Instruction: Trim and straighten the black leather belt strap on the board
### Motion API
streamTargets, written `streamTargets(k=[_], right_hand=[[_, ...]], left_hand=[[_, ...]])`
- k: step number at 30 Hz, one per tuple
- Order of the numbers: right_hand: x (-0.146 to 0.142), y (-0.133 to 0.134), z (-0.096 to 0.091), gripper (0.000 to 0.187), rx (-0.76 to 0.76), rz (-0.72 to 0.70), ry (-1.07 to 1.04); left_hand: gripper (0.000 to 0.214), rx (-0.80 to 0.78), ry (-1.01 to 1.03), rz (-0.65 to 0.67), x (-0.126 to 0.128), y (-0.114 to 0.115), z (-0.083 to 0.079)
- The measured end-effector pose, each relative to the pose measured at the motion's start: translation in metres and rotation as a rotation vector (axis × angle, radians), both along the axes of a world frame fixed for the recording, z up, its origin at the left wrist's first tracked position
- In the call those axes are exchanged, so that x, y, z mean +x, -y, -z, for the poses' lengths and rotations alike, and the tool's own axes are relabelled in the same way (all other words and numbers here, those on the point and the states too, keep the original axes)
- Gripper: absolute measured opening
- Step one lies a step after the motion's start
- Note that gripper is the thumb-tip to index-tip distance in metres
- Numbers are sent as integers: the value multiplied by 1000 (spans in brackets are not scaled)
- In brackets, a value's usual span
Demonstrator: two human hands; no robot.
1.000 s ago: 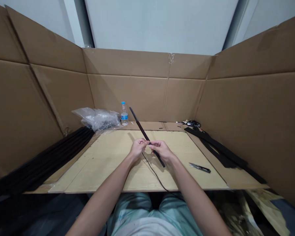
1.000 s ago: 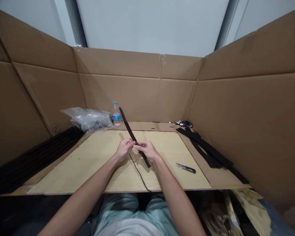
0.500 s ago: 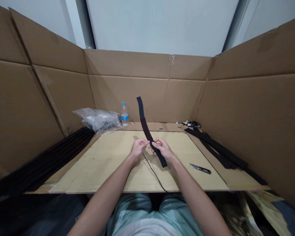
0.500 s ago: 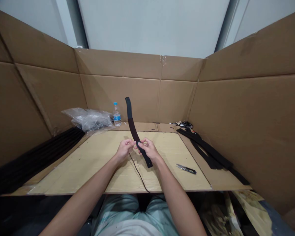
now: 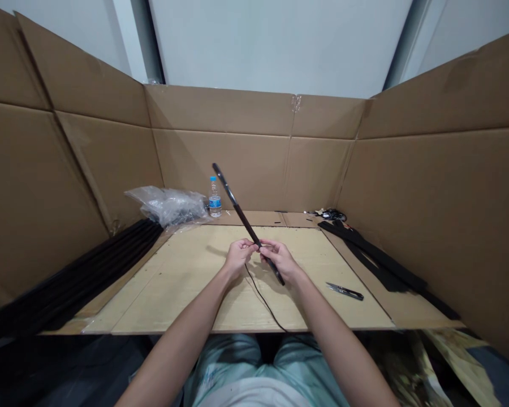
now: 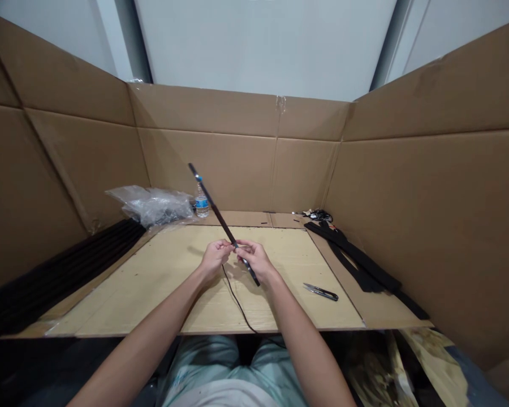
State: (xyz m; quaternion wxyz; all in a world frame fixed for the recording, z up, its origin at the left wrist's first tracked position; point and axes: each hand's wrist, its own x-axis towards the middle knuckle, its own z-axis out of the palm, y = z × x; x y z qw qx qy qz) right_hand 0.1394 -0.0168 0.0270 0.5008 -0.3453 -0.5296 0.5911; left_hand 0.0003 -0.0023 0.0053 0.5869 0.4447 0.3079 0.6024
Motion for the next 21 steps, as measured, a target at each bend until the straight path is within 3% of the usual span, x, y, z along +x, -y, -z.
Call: streamTargets(k=[6,13,21], right_hand=[[-1,2,-1,34,1,-21,41],[-2,4,-2,47,-3,-27,5],[0,4,-3,41,-16,-28,-43]], left_hand=[[48,7,5,29,0,0,2],[48,28,4,11,0,1,1],[50,13,18,-50,-4,1,-1]])
